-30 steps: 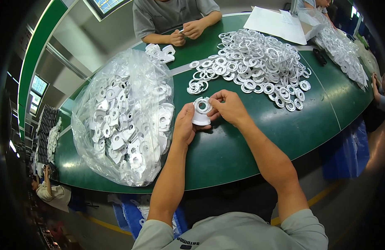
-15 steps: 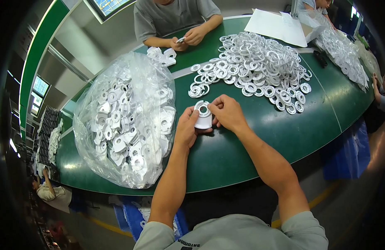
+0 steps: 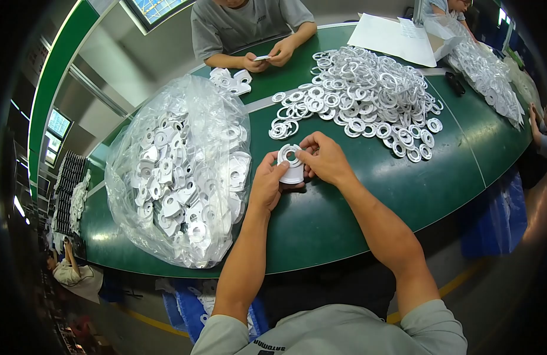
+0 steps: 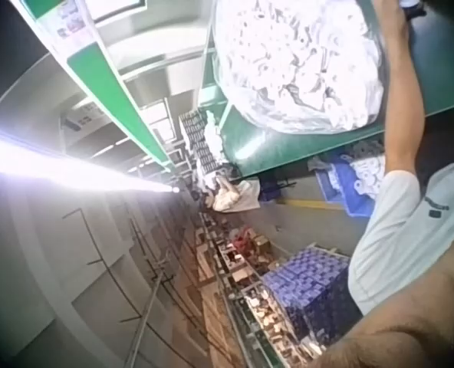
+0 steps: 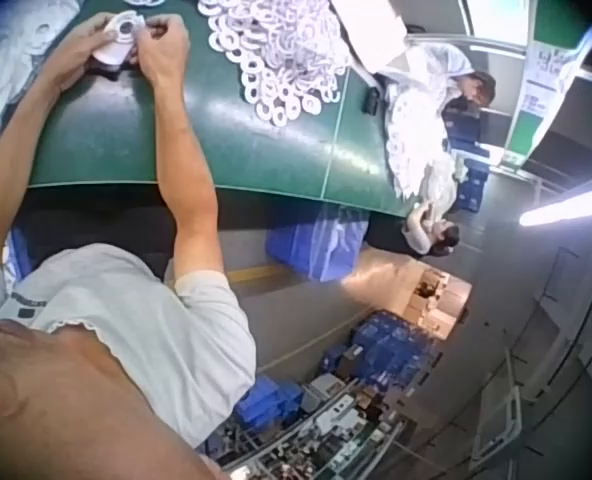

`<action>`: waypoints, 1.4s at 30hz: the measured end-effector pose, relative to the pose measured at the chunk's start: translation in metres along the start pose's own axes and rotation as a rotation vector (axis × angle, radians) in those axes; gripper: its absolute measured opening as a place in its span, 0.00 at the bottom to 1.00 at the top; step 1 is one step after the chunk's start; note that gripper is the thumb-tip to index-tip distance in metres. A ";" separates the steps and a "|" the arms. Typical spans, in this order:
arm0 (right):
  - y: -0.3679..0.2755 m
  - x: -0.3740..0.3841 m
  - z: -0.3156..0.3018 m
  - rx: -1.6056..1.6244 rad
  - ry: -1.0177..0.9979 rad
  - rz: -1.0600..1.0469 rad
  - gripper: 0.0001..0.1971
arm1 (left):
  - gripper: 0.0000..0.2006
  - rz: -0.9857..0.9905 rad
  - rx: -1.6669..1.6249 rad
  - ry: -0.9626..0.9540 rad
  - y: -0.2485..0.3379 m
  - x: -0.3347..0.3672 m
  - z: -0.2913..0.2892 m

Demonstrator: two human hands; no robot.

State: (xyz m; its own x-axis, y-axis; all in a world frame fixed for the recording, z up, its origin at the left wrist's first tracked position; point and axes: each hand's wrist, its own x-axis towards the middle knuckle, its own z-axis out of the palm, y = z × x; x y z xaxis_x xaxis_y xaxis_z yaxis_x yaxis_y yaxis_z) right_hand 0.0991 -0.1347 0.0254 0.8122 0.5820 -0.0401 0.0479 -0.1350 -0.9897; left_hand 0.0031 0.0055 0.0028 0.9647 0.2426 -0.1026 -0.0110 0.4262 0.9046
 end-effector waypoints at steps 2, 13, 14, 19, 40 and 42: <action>0.001 -0.001 0.001 -0.001 -0.019 -0.012 0.13 | 0.13 -0.020 -0.006 -0.012 0.002 -0.001 0.000; 0.013 -0.008 0.021 -0.471 0.182 -0.416 0.13 | 0.13 0.497 0.683 0.115 -0.019 0.005 -0.003; 0.012 -0.007 0.020 -0.521 0.190 -0.456 0.13 | 0.14 0.539 0.662 0.126 -0.018 0.005 -0.003; -0.009 -0.001 -0.012 0.015 -0.272 0.104 0.11 | 0.16 0.271 0.338 0.134 0.002 -0.001 0.005; -0.004 0.001 -0.031 0.320 -0.426 0.243 0.10 | 0.29 -0.030 0.093 -0.090 0.016 -0.004 -0.007; -0.005 0.002 -0.033 0.287 -0.451 0.289 0.09 | 0.29 -0.072 0.009 -0.100 0.016 -0.003 -0.008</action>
State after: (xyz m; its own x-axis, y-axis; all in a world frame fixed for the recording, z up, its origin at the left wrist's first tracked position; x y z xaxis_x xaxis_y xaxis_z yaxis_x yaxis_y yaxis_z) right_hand 0.1195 -0.1591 0.0352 0.4392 0.8451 -0.3048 -0.3473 -0.1532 -0.9252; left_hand -0.0021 0.0187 0.0145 0.9843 0.1235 -0.1263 0.0613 0.4319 0.8999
